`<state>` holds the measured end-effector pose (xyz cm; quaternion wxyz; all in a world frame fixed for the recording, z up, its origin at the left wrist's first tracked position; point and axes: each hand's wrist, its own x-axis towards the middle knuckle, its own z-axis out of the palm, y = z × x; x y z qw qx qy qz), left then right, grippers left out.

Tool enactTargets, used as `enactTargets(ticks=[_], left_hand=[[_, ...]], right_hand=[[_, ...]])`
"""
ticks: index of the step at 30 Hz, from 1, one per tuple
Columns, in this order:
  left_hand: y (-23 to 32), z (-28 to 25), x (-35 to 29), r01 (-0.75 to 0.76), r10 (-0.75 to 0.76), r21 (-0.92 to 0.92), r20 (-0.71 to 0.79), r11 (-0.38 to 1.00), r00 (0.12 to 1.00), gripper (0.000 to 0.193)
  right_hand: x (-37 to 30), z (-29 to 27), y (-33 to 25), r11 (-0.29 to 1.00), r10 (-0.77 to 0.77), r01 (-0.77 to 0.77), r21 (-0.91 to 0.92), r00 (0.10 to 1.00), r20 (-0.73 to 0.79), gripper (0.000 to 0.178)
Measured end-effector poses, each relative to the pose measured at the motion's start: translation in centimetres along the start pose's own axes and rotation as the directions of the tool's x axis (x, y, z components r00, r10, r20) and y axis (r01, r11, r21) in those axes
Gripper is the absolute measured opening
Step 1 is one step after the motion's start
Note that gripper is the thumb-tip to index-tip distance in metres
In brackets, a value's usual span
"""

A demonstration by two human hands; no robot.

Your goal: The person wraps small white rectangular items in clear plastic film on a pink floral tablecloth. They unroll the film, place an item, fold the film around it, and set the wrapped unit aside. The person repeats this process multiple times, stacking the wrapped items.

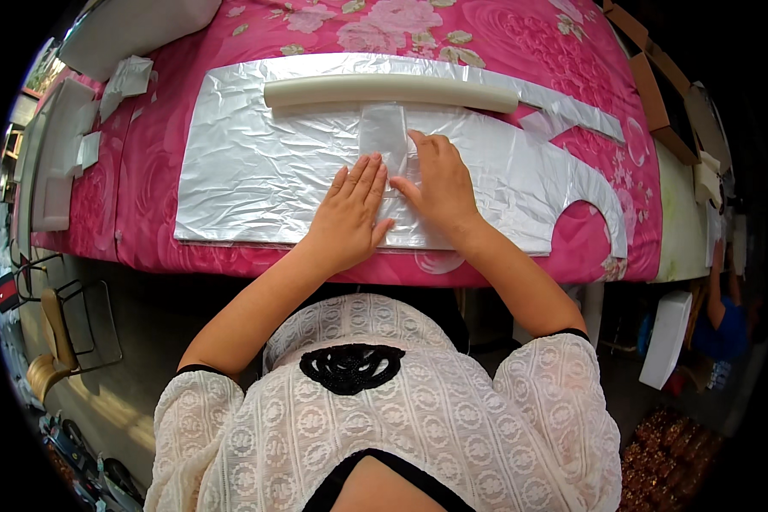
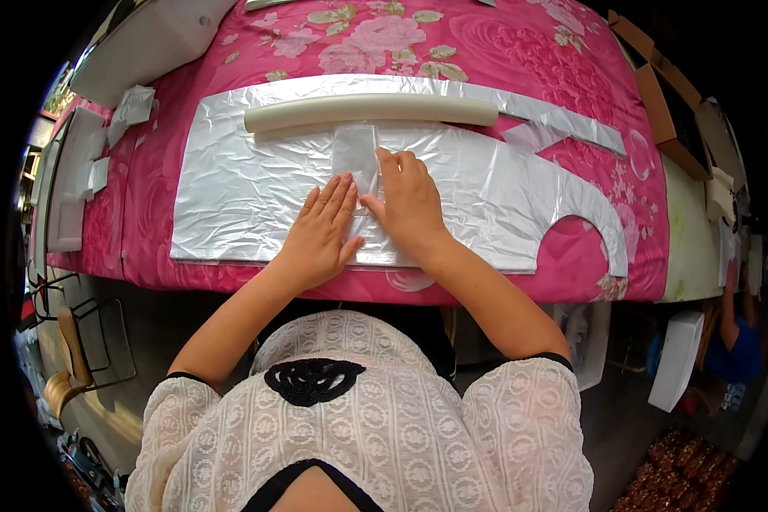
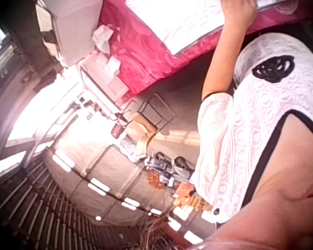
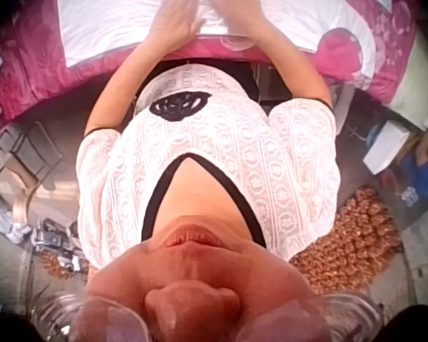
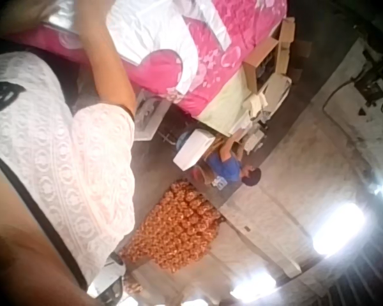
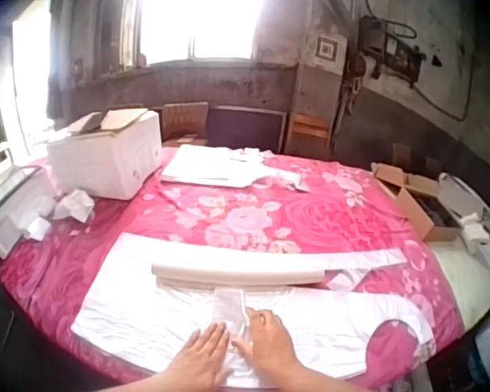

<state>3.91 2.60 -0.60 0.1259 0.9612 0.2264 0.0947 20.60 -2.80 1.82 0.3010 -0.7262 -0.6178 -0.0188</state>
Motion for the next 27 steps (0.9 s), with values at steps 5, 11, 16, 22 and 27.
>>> enactTargets(ticks=[5, 11, 16, 22, 27], left_hand=[[-0.5, -0.9, 1.0, -0.026, 0.015, -0.099, -0.115, 0.995, 0.993, 0.06], [-2.0, 0.0, 2.4, -0.089, 0.097, 0.055, -0.18, 0.995, 0.979, 0.045], [-2.8, -1.9, 2.2, -0.187, 0.168, -0.147, -0.133, 0.971, 0.977, 0.038], [-1.9, -2.6, -1.7, -0.304, 0.266, -0.22, -0.188, 0.927, 0.946, 0.047], [-1.2, -3.1, -1.8, -0.144, 0.103, -0.375, -0.127, 0.916, 0.987, 0.043]], right_hand=[[0.7, 0.6, 2.6, 0.903, -0.428, 0.418, 0.104, 0.896, 0.117, 0.042], [1.5, -0.5, 2.7, 0.902, -0.388, 0.327, 0.283, 0.9, 0.198, 0.042], [1.3, 0.2, 3.0, 0.89, -0.391, 0.34, 0.304, 0.912, 0.125, 0.035], [-2.3, 0.1, 1.5, 0.841, -0.467, 0.396, 0.368, 0.876, 0.124, 0.026], [-2.4, 0.2, 1.4, 0.886, -0.287, 0.204, 0.417, 0.947, 0.145, 0.021]])
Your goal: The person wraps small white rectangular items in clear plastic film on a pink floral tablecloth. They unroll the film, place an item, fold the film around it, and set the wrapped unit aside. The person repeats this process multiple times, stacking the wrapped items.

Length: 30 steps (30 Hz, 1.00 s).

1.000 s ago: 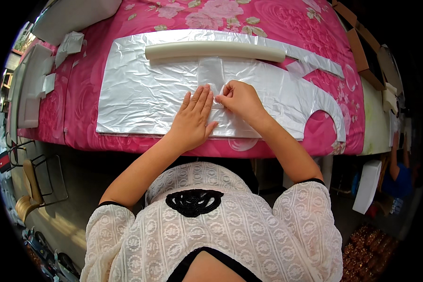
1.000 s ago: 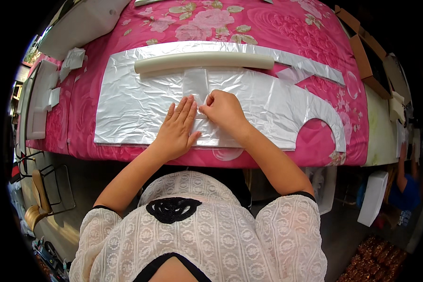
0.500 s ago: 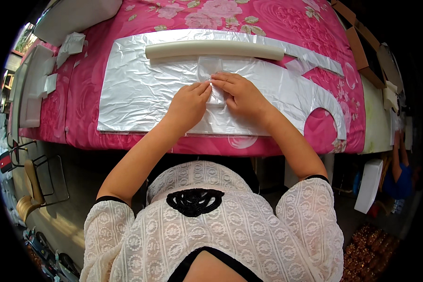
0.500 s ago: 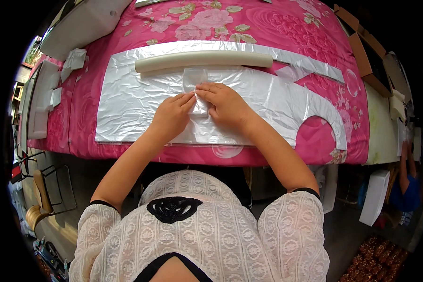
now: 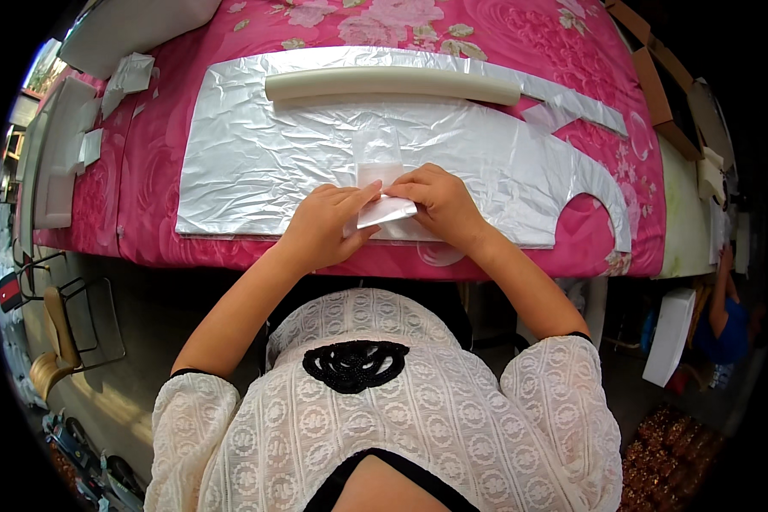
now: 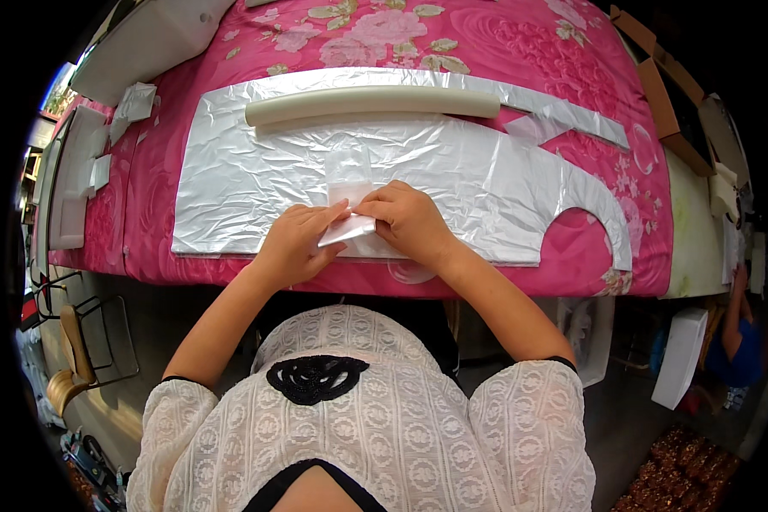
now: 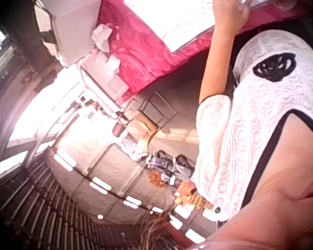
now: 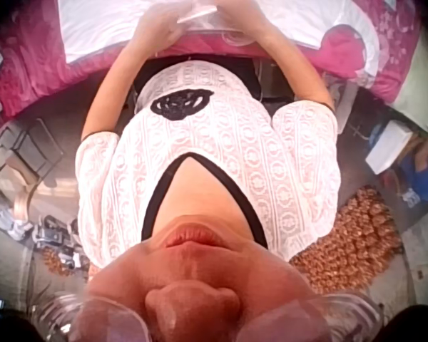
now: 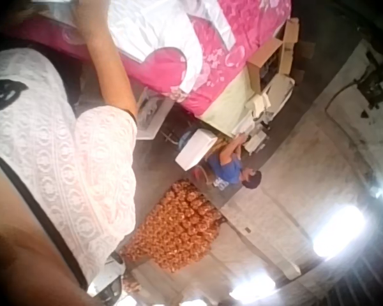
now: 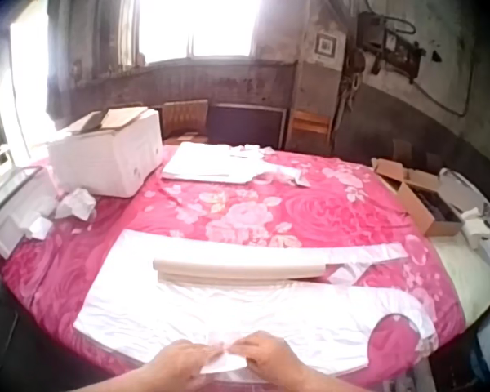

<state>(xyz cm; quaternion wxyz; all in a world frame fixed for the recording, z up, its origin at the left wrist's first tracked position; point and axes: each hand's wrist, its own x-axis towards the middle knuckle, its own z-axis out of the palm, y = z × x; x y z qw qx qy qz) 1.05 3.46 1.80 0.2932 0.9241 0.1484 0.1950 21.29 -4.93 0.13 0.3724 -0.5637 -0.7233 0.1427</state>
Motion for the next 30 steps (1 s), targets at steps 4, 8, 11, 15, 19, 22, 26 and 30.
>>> enactTargets(ticks=[4, 8, 11, 15, 19, 22, 26, 30], left_hand=[[0.1, 0.6, 1.2, 0.435, -0.442, -0.167, 0.0, 0.885, 0.897, 0.04], [-1.2, 1.0, 2.7, 0.563, -0.607, -0.284, -0.092, 0.776, 0.789, 0.057], [-1.9, 0.9, 3.4, 0.645, -0.685, -0.324, -0.011, 0.692, 0.729, 0.067], [-2.2, 0.0, 3.3, 0.67, -0.722, -0.46, 0.085, 0.583, 0.686, 0.074], [-2.1, -0.6, 3.3, 0.685, -0.738, -0.509, 0.133, 0.522, 0.661, 0.074], [-2.3, -0.3, 3.2, 0.668, -0.726, -0.482, 0.092, 0.567, 0.682, 0.073], [-1.4, -0.2, 3.0, 0.445, -0.472, -0.167, -0.2, 0.88, 0.859, 0.06], [-1.5, 1.1, 2.6, 0.111, -0.074, 0.158, -0.223, 0.981, 0.972, 0.049]], right_hand=[[2.1, -0.9, -0.7, 0.779, 0.572, -0.595, 0.199, 0.804, 0.164, 0.015], [4.5, -1.2, 0.4, 0.669, 0.678, -0.733, 0.119, 0.668, 0.305, 0.028], [4.6, -1.0, 1.3, 0.646, 0.681, -0.75, 0.141, 0.65, 0.338, 0.031], [5.3, -1.3, 1.7, 0.595, 0.71, -0.797, 0.102, 0.581, 0.397, 0.032], [5.5, -0.9, 1.8, 0.63, 0.714, -0.776, 0.037, 0.597, 0.367, 0.031], [5.6, -1.0, 1.3, 0.645, 0.712, -0.764, 0.016, 0.609, 0.35, 0.031], [5.8, -1.5, 0.9, 0.611, 0.726, -0.791, 0.041, 0.58, 0.371, 0.033], [6.2, -1.4, 1.2, 0.654, 0.7, -0.756, 0.0, 0.606, 0.377, 0.034]])
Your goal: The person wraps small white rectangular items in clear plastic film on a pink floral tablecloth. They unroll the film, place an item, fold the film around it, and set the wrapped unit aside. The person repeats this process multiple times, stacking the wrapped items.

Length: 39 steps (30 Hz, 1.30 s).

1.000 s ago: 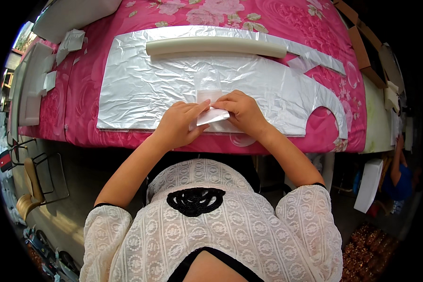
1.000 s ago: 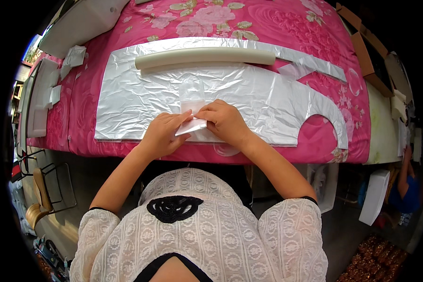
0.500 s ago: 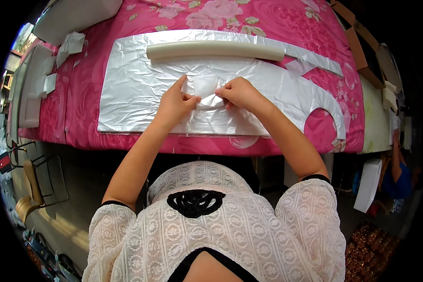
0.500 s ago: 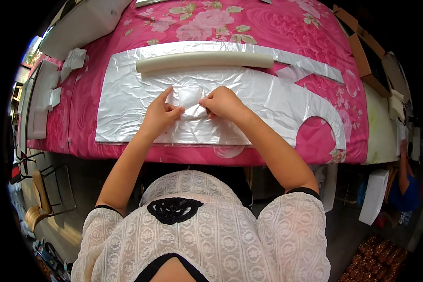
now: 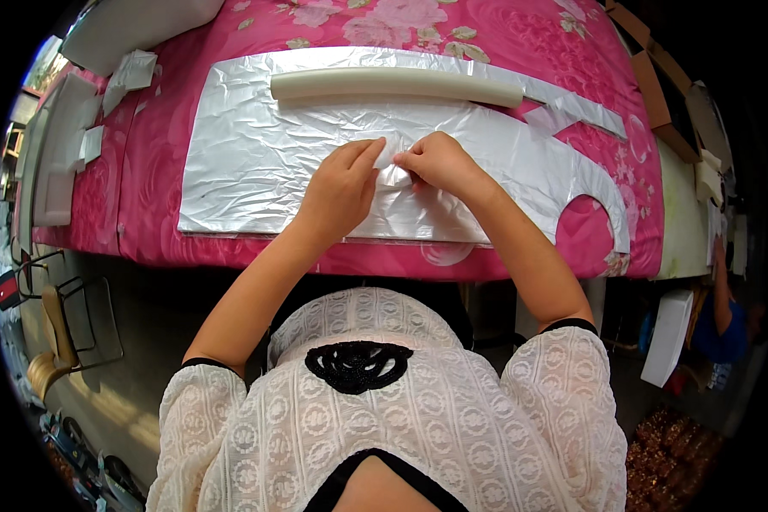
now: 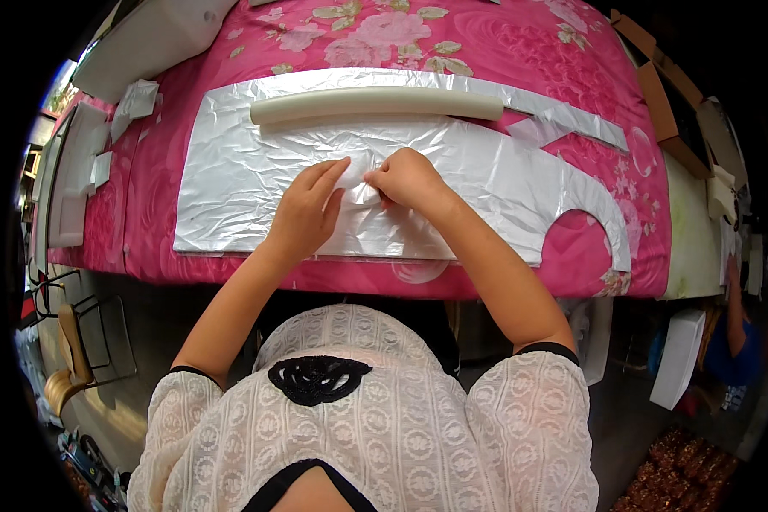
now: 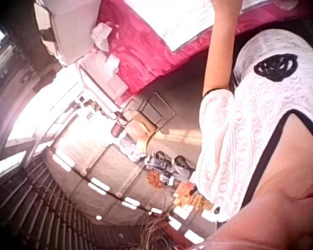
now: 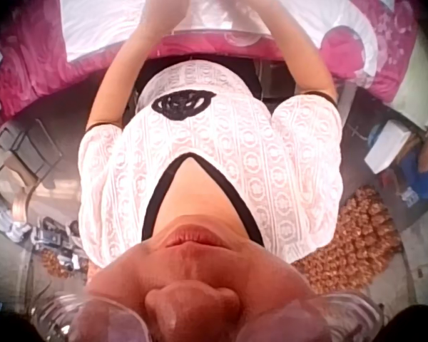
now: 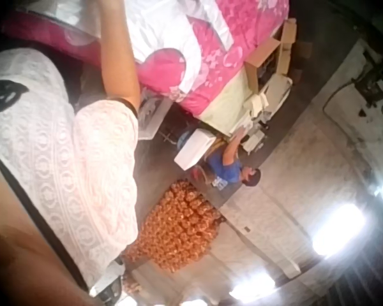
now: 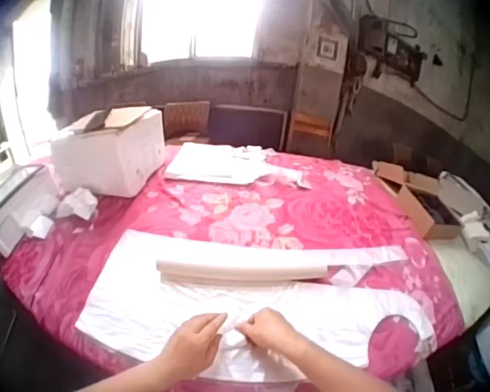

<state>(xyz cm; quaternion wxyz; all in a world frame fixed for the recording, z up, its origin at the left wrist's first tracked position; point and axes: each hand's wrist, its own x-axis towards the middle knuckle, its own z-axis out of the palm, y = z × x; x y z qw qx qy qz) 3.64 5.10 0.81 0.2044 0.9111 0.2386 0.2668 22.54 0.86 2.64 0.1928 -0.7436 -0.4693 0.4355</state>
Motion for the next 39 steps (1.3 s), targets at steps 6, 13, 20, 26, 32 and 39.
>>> enactTargets(ticks=[6, 13, 20, 26, 32, 39], left_hand=[[1.2, 4.7, 0.6, 0.008, -0.03, 0.198, 0.11, 0.98, 0.993, 0.08], [0.9, 4.9, 0.4, 0.05, -0.068, 0.167, 0.102, 0.985, 0.992, 0.098], [1.0, 4.5, 0.4, 0.005, -0.031, 0.216, 0.117, 0.976, 0.993, 0.095], [1.4, 4.1, -0.7, 0.042, -0.072, 0.241, 0.12, 0.97, 0.99, 0.088], [4.6, 2.0, -4.9, -0.155, 0.104, 0.147, 0.306, 0.977, 0.946, 0.079], [3.0, -2.9, -8.8, -0.154, 0.118, 0.079, 0.348, 0.985, 0.93, 0.068]], right_hand=[[0.3, 0.6, 0.7, 0.997, 0.02, -0.017, 0.069, 0.999, -0.042, 0.032], [-2.3, 1.3, -0.2, 0.998, -0.053, 0.044, -0.05, 0.978, -0.2, 0.019], [-3.0, 0.8, 0.4, 0.985, -0.082, 0.048, -0.169, 0.975, -0.206, 0.026], [-3.0, 0.5, 0.9, 0.987, -0.126, 0.108, -0.115, 0.979, -0.159, 0.019], [-2.9, 0.5, 1.0, 0.991, -0.108, 0.095, -0.09, 0.981, -0.163, 0.018], [-3.4, 0.5, 0.7, 0.993, -0.106, 0.096, -0.071, 0.983, -0.151, 0.018]])
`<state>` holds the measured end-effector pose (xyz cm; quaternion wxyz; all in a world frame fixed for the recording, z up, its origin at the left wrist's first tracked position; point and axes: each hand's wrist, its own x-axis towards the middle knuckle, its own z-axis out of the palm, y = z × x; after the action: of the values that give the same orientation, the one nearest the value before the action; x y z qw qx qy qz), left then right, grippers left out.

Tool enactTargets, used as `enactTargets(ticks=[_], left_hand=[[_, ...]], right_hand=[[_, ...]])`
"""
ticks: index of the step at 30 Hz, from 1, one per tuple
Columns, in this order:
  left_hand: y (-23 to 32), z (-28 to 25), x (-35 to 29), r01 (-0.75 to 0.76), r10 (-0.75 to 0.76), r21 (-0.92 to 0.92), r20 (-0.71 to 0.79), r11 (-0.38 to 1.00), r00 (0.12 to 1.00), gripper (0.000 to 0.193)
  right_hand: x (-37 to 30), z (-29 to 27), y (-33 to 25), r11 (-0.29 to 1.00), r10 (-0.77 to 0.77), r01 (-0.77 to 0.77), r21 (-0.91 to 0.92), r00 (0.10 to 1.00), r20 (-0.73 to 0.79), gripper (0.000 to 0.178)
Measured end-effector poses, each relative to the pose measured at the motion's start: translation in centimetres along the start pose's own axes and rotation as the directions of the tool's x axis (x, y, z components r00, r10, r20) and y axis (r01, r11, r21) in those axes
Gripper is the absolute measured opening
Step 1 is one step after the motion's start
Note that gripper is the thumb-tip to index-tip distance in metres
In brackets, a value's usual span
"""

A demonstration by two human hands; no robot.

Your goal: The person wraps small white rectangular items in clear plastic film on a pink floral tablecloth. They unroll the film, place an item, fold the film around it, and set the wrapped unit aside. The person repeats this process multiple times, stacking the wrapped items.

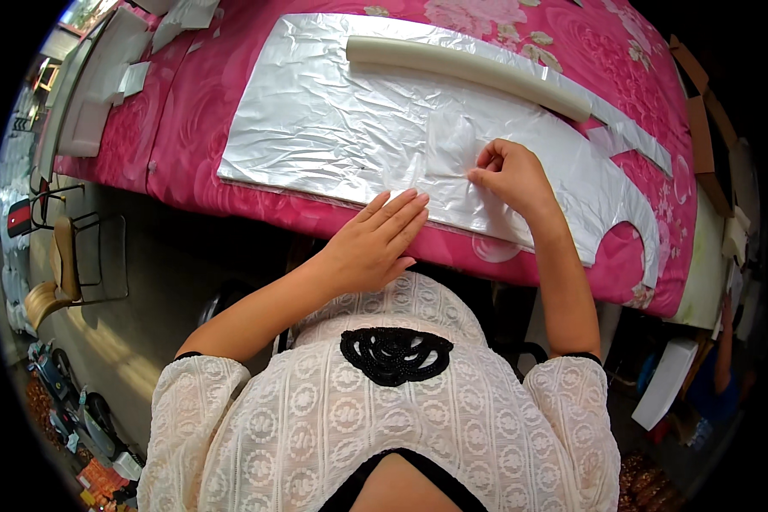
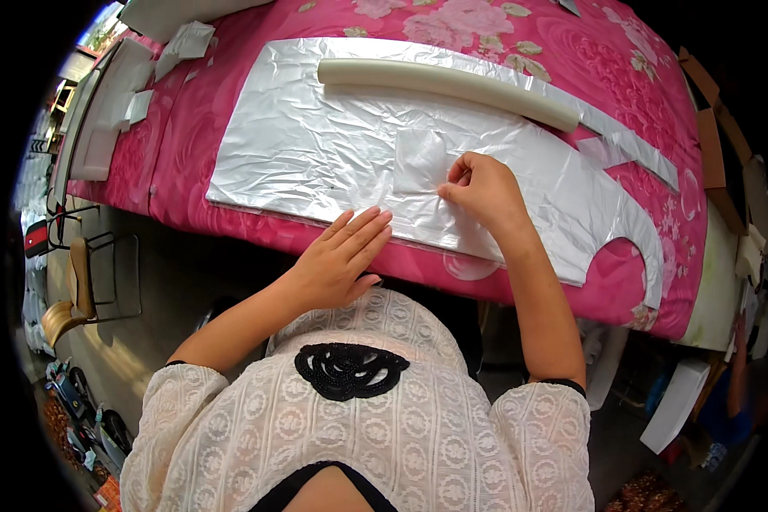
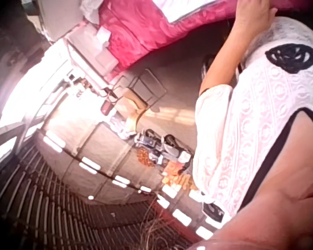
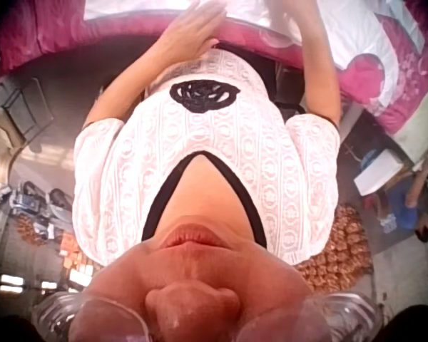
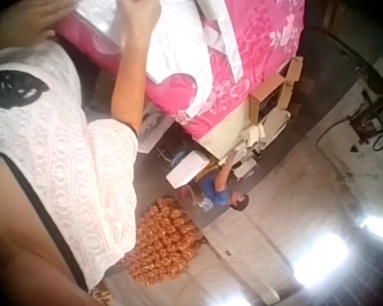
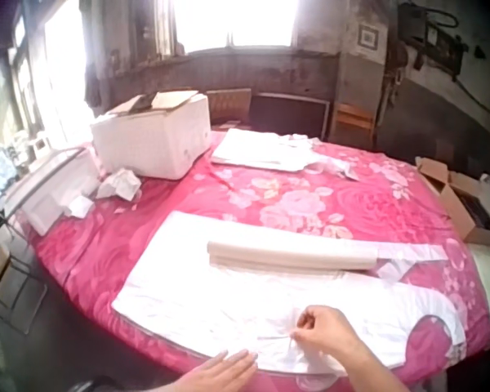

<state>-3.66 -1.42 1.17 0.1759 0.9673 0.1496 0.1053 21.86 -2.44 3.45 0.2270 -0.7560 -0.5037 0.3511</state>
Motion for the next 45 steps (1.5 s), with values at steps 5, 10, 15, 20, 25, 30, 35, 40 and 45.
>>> enactTargets(ticks=[5, 10, 15, 20, 25, 30, 35, 40, 45], left_hand=[[-1.0, 0.2, -1.8, 0.053, -0.052, -0.029, 0.028, 0.998, 0.998, 0.068], [-1.2, 0.8, -2.0, 0.048, -0.048, -0.006, 0.046, 0.999, 0.998, 0.07], [-1.3, 1.1, -2.2, 0.04, -0.041, 0.017, 0.05, 0.999, 0.998, 0.071], [-1.3, 1.2, -2.2, 0.035, -0.037, 0.051, 0.05, 0.998, 0.998, 0.072], [-1.2, 1.4, -2.3, 0.041, -0.045, 0.064, 0.056, 0.997, 0.997, 0.072], [-1.2, 1.3, -2.2, 0.042, -0.046, 0.061, 0.059, 0.997, 0.997, 0.072], [-1.2, 1.2, -2.3, 0.053, -0.054, 0.023, 0.071, 0.998, 0.996, 0.073], [-1.9, 0.5, -2.6, 0.027, -0.047, -0.093, -0.219, 0.995, 0.975, 0.06], [-4.0, -0.8, -1.0, 0.307, -0.412, -0.28, -0.51, 0.91, 0.755, 0.036]], right_hand=[[0.1, -0.1, 0.1, 1.0, 0.006, -0.006, 0.008, 1.0, 0.005, 0.017], [0.1, 0.1, 0.3, 1.0, -0.01, 0.01, 0.016, 1.0, -0.002, 0.016], [0.0, 0.0, 0.2, 1.0, 0.008, -0.008, 0.015, 1.0, 0.004, 0.016], [0.1, 0.1, 0.4, 1.0, -0.009, 0.009, 0.022, 1.0, -0.005, 0.016], [0.1, 0.0, 0.2, 1.0, 0.001, -0.001, 0.019, 1.0, 0.004, 0.016], [0.0, 0.1, 0.4, 0.999, -0.007, 0.007, 0.032, 1.0, -0.003, 0.016], [0.0, 0.1, 0.3, 0.999, -0.009, 0.009, 0.032, 1.0, -0.004, 0.016], [0.0, 0.0, 0.3, 0.999, -0.008, 0.008, 0.039, 1.0, -0.003, 0.015], [0.0, 0.1, 0.3, 0.999, -0.014, 0.015, 0.034, 1.0, -0.011, 0.015]])
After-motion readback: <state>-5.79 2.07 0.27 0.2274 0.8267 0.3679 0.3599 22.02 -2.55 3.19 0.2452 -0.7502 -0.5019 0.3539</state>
